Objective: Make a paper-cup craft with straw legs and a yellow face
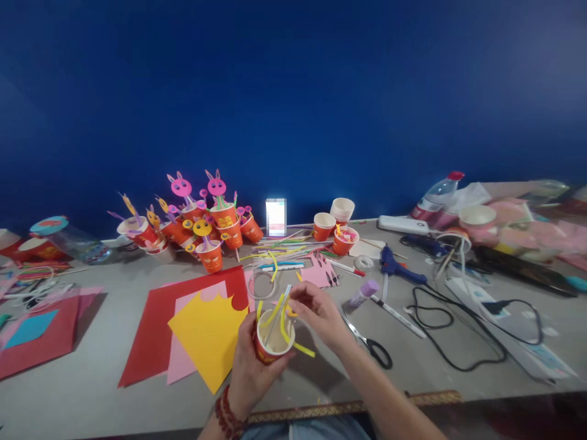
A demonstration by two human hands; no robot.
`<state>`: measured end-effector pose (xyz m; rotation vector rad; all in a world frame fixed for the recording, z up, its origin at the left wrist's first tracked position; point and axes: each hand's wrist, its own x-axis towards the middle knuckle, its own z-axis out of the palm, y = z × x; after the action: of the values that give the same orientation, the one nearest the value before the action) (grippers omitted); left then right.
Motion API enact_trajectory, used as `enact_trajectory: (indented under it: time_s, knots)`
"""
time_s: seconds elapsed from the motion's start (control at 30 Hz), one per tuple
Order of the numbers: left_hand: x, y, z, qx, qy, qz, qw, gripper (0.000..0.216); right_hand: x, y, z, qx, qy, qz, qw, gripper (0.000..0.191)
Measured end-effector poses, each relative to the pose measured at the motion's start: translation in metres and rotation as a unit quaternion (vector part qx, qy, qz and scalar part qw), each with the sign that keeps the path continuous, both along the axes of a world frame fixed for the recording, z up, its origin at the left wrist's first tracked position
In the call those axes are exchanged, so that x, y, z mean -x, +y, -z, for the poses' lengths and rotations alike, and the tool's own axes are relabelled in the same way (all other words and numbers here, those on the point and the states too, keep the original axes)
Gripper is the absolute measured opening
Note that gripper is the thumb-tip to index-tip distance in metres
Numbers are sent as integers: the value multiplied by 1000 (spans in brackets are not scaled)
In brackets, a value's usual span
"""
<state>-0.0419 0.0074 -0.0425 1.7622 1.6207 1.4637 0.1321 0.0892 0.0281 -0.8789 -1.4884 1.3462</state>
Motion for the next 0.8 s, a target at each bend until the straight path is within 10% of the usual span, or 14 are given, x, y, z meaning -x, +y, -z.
enact_trajectory:
  time_s: [0.23, 0.8]
  knots:
    - [0, 1, -3, -9, -5, -6, 1000, 79, -24, -22, 12, -110, -59, -124, 984, 30]
    - [0, -2, -8, -31, -4, 19, 999, 81, -25, -25, 14, -192, -83, -128, 969, 9]
